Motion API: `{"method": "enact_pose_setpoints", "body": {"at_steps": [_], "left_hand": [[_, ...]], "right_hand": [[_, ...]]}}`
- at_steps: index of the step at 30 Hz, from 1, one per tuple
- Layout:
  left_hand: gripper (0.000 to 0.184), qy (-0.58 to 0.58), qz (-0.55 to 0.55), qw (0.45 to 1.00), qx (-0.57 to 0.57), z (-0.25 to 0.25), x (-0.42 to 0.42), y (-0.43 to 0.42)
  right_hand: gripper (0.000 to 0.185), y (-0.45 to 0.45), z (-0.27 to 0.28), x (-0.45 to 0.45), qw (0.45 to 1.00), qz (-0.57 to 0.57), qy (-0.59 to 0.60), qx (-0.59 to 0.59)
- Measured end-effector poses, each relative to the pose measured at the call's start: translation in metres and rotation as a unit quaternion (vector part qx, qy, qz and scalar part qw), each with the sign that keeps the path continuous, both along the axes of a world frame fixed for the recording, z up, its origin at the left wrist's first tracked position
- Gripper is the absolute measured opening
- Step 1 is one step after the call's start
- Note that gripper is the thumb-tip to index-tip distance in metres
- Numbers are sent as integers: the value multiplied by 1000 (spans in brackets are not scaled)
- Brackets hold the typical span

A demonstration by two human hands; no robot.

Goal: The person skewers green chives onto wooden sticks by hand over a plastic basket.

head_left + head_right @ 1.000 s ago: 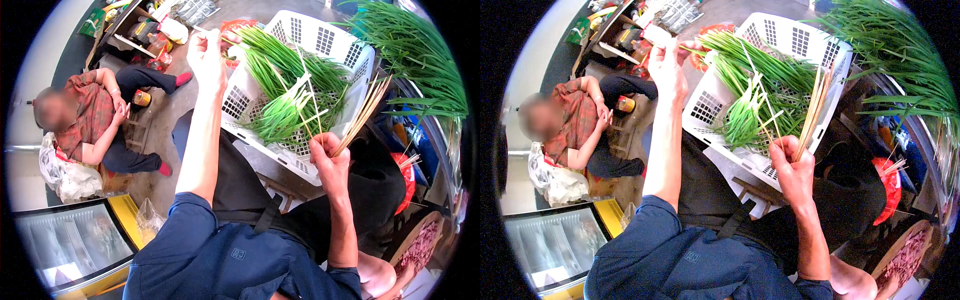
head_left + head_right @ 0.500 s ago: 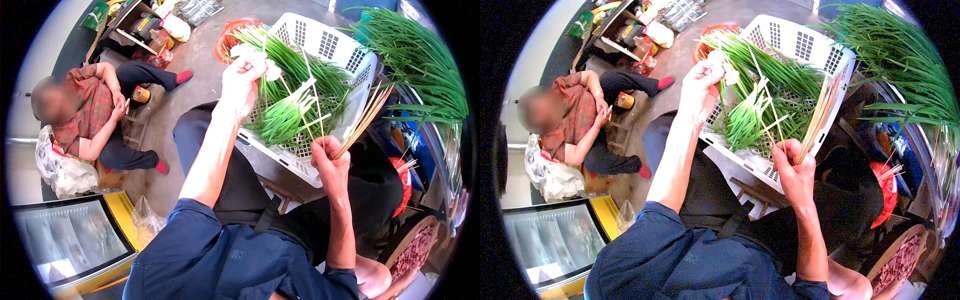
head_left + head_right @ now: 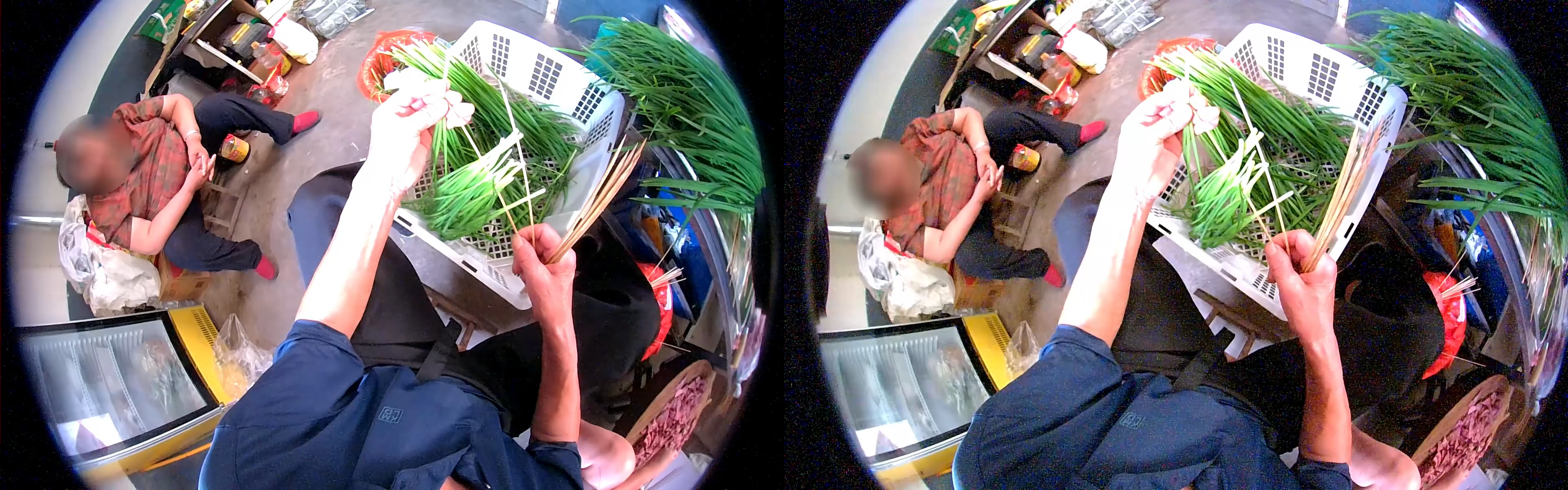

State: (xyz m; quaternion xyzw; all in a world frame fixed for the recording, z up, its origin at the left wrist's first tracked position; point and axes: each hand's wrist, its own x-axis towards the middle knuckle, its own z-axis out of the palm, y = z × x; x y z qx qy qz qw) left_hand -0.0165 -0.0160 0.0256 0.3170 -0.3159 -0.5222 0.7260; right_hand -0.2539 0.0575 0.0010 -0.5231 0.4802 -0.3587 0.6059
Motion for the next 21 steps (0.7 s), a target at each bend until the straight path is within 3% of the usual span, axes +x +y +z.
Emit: {"method": "enact_pose_setpoints", "body": {"at_steps": [12, 21], "left_hand": [[22, -22, -34, 999, 1, -4, 6, 0], [12, -22, -17, 999, 23, -6, 0, -2]], "right_hand": [[9, 0, 1, -2, 1000, 8, 1, 0], [8, 0, -2, -2, 1000, -10, -4, -10]]}}
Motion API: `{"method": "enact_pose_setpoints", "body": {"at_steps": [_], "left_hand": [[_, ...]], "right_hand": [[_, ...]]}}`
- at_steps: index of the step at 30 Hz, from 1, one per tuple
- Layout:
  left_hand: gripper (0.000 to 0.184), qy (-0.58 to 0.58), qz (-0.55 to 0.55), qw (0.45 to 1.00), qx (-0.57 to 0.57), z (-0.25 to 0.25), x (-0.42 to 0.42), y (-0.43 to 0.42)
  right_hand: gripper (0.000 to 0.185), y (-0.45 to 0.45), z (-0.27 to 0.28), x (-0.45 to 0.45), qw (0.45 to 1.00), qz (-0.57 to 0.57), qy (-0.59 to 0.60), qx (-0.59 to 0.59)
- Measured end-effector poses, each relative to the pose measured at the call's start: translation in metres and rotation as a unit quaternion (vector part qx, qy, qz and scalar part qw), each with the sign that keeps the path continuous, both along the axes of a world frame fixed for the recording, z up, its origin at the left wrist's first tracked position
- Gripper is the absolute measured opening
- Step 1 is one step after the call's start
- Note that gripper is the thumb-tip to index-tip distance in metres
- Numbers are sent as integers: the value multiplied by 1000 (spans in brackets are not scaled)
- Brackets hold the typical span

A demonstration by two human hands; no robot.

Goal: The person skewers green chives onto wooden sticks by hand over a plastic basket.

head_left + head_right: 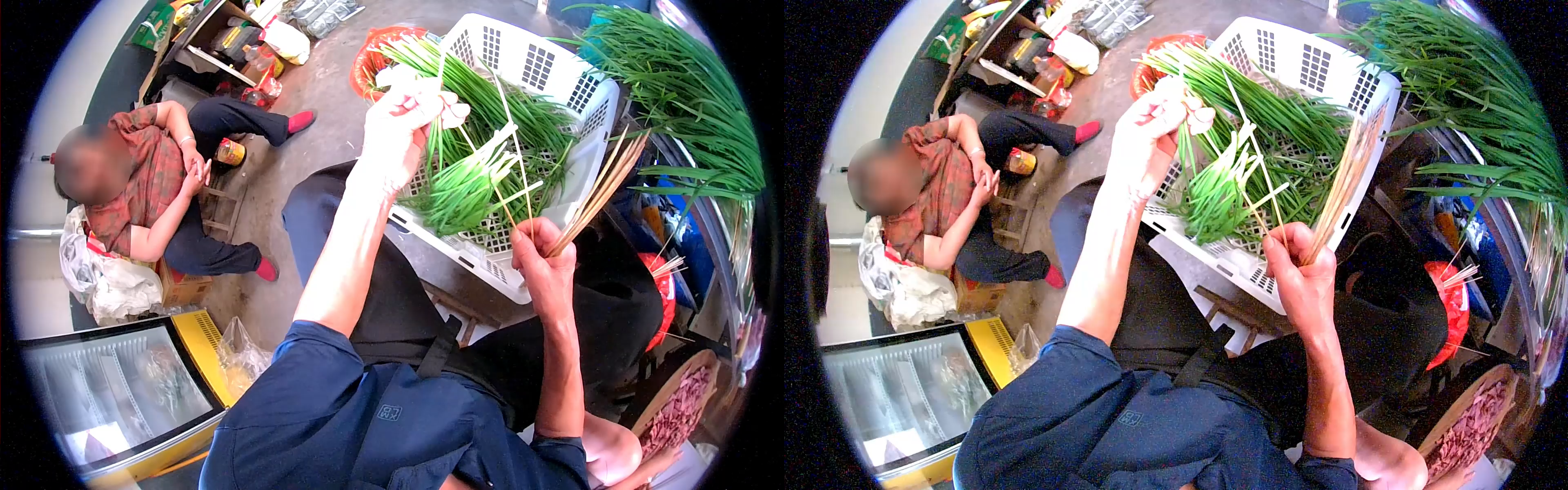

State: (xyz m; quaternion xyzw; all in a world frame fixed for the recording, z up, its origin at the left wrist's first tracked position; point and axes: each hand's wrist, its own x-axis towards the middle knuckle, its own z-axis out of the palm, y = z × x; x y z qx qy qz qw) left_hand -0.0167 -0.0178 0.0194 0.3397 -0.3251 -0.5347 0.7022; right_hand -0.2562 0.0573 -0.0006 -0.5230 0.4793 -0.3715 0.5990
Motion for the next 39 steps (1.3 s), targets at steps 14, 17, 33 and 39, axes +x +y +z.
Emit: {"method": "enact_pose_setpoints", "body": {"at_steps": [14, 17, 33, 39], "left_hand": [[24, -79, -128, 986, 68, -2, 10, 6], [16, -127, -159, 978, 56, -13, -7, 10], [30, -655, 182, 644, -349, -3, -66, 51], [20, -415, -40, 909, 4, -22, -96, 81]], "right_hand": [[10, 0, 1, -1, 1000, 9, 2, 4], [10, -1, -2, 0, 1000, -5, 1, 6], [11, -7, -10, -1, 996, -72, -54, -9], [9, -6, -5, -1, 997, -68, -48, -3]]}}
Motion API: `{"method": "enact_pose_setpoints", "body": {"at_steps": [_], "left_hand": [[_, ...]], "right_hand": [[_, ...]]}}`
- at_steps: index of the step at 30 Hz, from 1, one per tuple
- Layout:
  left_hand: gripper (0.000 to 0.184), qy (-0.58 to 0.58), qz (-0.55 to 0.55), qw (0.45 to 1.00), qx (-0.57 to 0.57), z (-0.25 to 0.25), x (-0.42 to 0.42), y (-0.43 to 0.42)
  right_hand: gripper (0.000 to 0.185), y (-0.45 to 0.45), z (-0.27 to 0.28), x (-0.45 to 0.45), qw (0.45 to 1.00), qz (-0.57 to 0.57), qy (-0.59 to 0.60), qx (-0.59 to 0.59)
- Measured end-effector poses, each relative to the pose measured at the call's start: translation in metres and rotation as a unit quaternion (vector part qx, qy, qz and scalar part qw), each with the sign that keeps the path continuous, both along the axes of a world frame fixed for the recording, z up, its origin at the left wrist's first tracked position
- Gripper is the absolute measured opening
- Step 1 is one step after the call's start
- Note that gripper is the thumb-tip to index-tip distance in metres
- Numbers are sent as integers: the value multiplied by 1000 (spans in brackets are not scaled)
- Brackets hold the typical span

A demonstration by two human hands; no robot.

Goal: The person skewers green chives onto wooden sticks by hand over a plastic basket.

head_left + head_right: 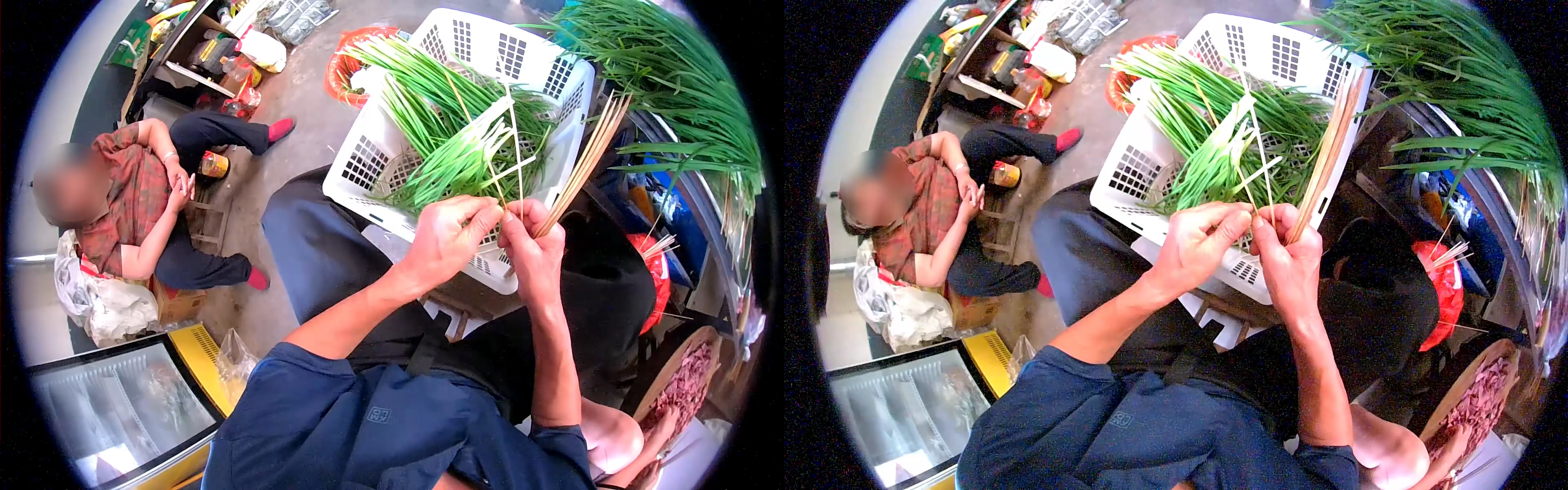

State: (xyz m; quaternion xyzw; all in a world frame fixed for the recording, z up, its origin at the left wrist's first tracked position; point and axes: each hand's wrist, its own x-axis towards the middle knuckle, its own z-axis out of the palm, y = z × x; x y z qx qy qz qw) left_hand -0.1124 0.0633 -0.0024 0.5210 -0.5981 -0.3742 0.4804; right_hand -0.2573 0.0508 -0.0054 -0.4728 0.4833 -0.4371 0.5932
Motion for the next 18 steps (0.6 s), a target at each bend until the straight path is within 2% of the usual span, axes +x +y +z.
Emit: {"method": "enact_pose_setpoints", "body": {"at_steps": [1, 2, 3, 4, 7, 8, 14, 16, 17, 18], "left_hand": [[20, 1, 2, 1000, 1, -2, -3, 1], [25, 177, -24, 978, 107, -2, -5, 1], [30, 346, -49, 914, 207, 0, -7, -1], [30, 346, -47, 914, 204, -2, -10, -2], [32, 489, 11, 845, 218, -6, -16, -8], [31, 499, 12, 849, 174, -7, -15, -13], [31, 493, 17, 854, 165, 1, -8, -15], [29, 270, -36, 933, 237, 13, 11, -11], [26, 156, 4, 960, 234, 18, 16, -10], [19, 142, 39, 969, 200, 17, 21, -8]], "right_hand": [[9, 1, 3, -2, 999, 16, 28, 16], [9, 3, 5, 0, 999, 20, 30, 17], [8, 4, 9, 4, 1000, 23, 6, 5], [7, 4, 11, 7, 999, 25, -19, -8], [4, 5, 7, 7, 999, 29, -6, -20], [4, 6, 7, 7, 1000, 30, -3, -9], [7, 7, 1, 6, 1000, 17, 1, -24], [7, 7, 3, 3, 1000, 8, 15, -17], [8, 7, 5, 2, 1000, 9, 16, -17], [9, 8, 5, 2, 1000, 10, 18, -16]]}}
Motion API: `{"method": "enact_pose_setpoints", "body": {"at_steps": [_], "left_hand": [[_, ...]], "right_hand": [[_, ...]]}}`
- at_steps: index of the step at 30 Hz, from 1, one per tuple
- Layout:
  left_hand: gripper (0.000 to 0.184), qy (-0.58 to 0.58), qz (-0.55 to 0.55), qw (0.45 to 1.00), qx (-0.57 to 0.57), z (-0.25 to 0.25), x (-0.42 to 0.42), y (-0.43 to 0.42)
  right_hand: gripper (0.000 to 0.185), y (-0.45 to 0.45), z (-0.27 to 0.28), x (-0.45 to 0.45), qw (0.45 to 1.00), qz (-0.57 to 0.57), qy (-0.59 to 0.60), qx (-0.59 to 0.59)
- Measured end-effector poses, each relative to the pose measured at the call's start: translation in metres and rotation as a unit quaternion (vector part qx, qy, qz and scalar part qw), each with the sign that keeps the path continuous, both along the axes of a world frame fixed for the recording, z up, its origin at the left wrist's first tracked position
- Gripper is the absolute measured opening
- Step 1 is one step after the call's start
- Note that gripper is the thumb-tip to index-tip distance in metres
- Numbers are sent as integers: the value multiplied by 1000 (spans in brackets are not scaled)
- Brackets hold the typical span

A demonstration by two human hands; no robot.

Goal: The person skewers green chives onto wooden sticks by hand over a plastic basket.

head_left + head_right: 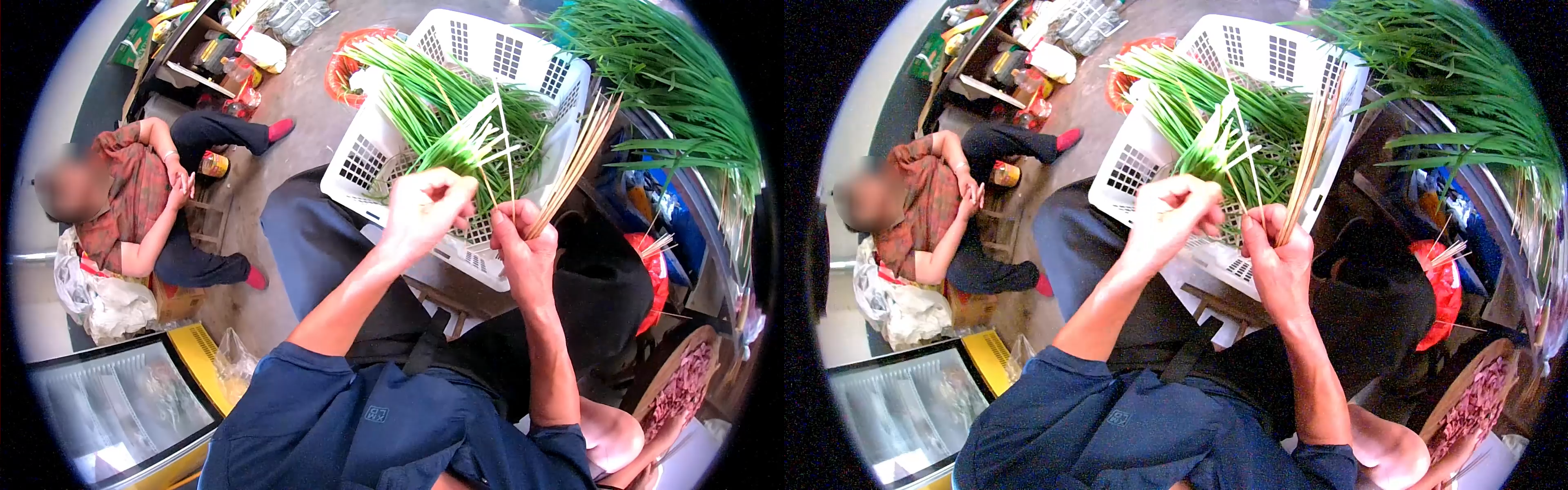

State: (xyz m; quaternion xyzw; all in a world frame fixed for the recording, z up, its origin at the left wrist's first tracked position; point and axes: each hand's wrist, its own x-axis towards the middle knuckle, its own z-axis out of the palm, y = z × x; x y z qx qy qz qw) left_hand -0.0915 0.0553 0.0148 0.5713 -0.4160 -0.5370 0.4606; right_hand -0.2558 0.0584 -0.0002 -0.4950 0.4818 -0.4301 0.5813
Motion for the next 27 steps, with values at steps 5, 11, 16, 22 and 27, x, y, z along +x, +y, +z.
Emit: {"method": "enact_pose_setpoints", "body": {"at_steps": [5, 11, 16, 22, 27], "left_hand": [[18, -157, 117, 966, -166, -6, 9, -12], [28, -360, 172, 865, -304, -6, 16, -27], [12, -243, 92, 933, -248, -14, 23, -26], [7, -268, 149, 915, -261, -30, 40, -24], [10, -296, 244, 901, -204, -39, 65, -21]], "right_hand": [[9, 0, -2, 1, 1000, 6, -2, 2], [9, 0, -1, -1, 1000, 16, -1, 10], [10, 0, 0, 0, 1000, 14, -2, 8], [10, -2, 0, -2, 1000, -9, -7, -1], [11, -2, -2, -4, 999, -33, -22, 0]]}}
